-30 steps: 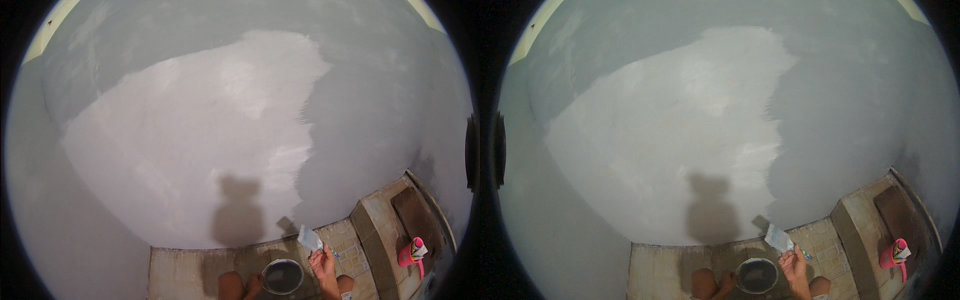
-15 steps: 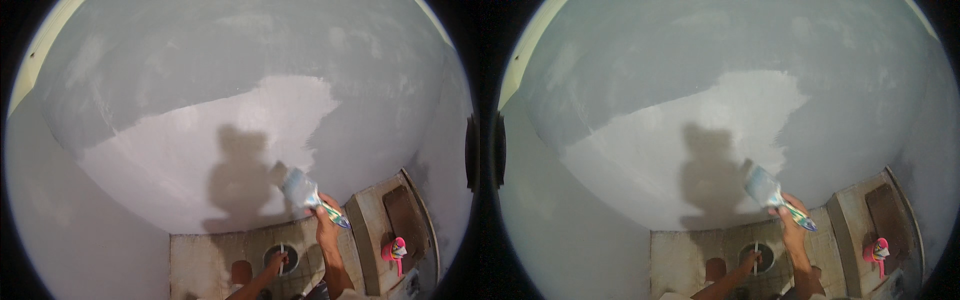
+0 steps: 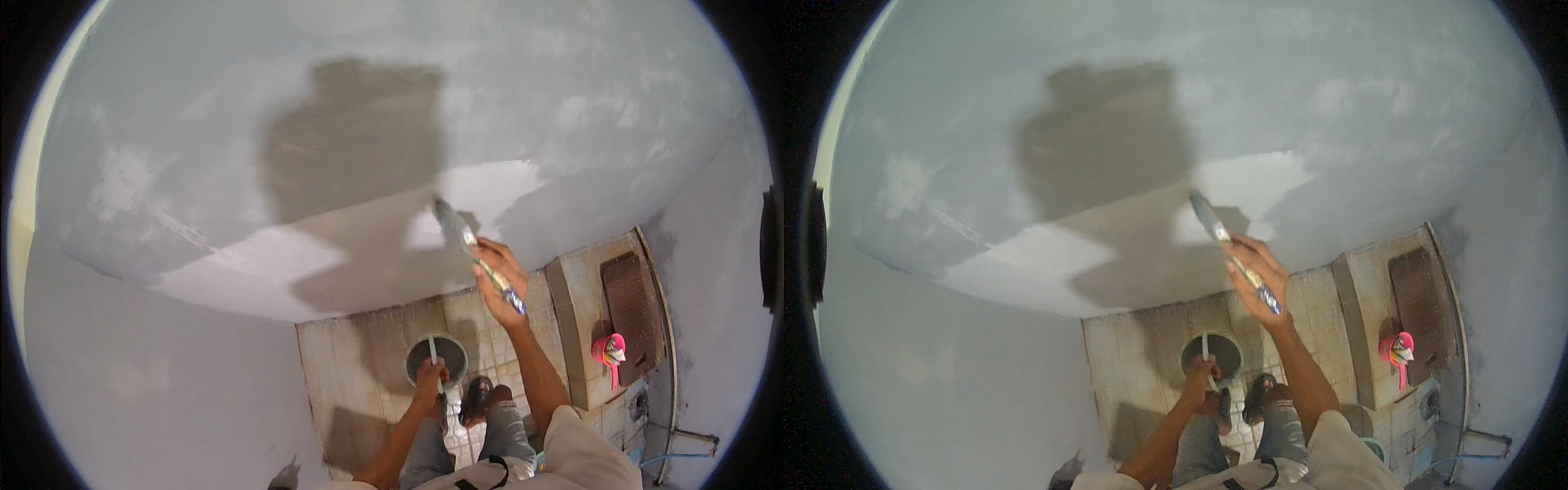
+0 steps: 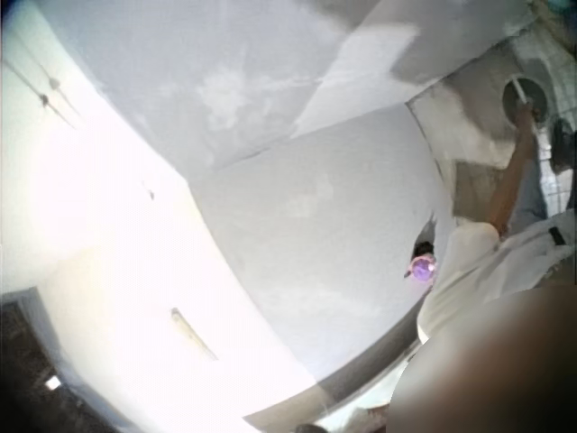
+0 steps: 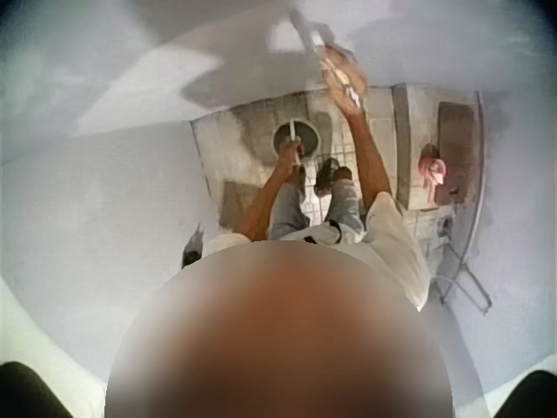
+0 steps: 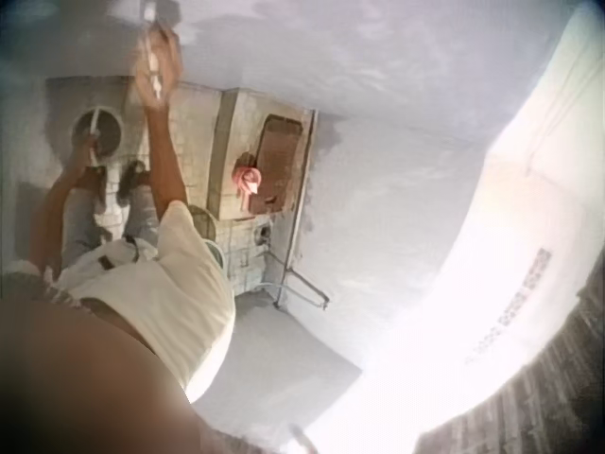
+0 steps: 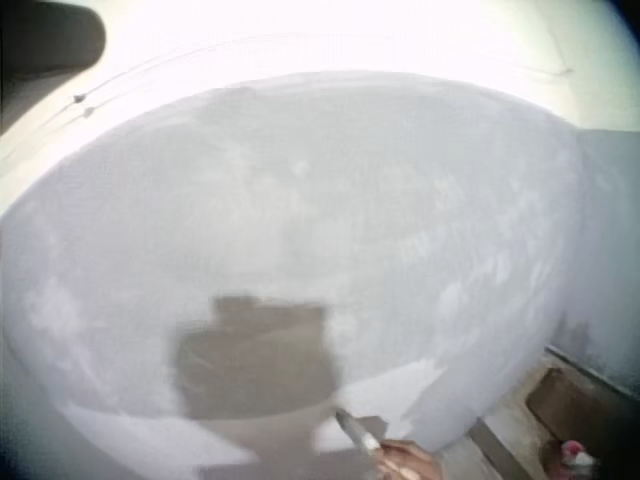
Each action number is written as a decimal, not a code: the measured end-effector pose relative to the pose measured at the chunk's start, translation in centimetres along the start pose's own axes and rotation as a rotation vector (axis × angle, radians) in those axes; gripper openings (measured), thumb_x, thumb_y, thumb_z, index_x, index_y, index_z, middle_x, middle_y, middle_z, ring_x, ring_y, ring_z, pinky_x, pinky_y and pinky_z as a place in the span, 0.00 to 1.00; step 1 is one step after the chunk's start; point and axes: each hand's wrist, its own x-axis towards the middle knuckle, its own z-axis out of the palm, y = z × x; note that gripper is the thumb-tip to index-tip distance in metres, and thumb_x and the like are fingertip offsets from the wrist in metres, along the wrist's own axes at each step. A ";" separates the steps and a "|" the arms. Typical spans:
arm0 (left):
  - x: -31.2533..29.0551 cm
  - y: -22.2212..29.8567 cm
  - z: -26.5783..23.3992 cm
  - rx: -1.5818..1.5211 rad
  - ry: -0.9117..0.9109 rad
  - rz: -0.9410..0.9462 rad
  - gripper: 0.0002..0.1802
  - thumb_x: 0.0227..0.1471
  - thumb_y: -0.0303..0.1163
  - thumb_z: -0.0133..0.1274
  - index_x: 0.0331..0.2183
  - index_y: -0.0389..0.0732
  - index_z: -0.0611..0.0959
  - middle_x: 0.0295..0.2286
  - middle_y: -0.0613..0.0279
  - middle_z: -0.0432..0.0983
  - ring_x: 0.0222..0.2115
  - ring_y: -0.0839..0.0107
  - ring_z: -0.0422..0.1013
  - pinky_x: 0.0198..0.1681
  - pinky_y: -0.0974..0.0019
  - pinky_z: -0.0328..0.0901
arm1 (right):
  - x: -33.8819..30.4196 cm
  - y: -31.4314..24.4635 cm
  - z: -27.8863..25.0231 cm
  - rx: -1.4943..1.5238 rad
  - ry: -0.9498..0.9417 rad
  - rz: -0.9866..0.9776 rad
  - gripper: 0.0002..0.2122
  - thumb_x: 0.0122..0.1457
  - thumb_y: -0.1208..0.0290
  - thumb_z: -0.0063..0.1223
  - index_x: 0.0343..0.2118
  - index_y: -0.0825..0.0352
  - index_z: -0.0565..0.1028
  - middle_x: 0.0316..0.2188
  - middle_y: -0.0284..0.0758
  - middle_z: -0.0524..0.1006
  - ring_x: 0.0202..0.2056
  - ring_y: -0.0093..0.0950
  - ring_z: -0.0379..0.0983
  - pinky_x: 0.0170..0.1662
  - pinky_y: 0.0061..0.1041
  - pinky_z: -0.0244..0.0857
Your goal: The person paints a wall white using a paintbrush and a bucket of paint. They repeatedly dip the brush into the bucket and apply paint to the wall in broad strokes, covering a large area.
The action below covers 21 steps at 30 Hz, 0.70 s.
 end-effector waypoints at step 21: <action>-7.7 7.7 -9.0 0.030 0.176 -0.205 0.09 0.63 0.36 0.52 0.36 0.40 0.75 0.23 0.61 0.73 0.23 0.71 0.70 0.30 0.65 0.66 | -1.2 2.6 3.2 -0.181 0.339 0.206 0.15 0.55 0.84 0.58 0.46 0.66 0.82 0.52 0.47 0.78 0.52 0.38 0.75 0.52 0.36 0.72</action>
